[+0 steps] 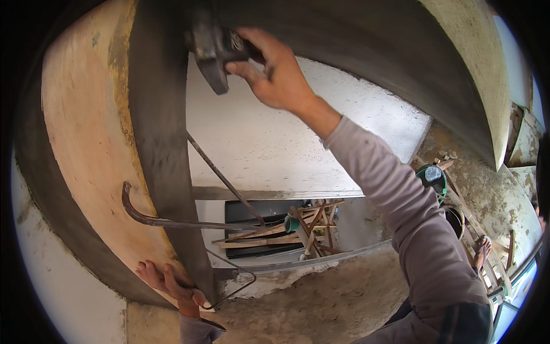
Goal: The person smooths wet plaster onto a wall corner using a trowel, while holding a wooden board as a guide. They repeatedly scoop more plaster from a bucket and apply it to the wall, smoothing the surface with the trowel.
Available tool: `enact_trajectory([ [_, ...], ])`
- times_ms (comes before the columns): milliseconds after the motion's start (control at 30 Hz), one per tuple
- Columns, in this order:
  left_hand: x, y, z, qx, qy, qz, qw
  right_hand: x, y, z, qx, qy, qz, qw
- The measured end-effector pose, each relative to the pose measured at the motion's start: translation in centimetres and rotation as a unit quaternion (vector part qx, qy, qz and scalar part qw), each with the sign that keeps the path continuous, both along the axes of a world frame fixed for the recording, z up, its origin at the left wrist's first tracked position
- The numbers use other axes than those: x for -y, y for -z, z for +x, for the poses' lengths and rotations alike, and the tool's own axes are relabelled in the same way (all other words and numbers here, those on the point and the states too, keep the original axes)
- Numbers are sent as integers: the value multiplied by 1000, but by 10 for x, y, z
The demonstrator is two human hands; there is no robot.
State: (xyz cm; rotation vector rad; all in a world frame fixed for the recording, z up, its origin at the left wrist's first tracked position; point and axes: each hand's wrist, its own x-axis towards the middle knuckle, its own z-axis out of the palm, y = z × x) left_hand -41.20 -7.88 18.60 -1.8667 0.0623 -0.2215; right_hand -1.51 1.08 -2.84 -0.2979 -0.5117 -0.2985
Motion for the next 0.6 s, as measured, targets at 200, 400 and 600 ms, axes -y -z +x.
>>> enact_trajectory([
  [200, -3, -1, 3, 2, 4, 1, 1000, -7, -27, -7, 41, 7, 46, 998],
  [400, -8, 3, 0, 2, 6, -12, 1000, -11, -2, -88, 215, -114, 35, 969],
  [600, -6, -1, 1, -10, 19, -12, 1000, -22, 7, -40, 48, -36, 45, 997],
])
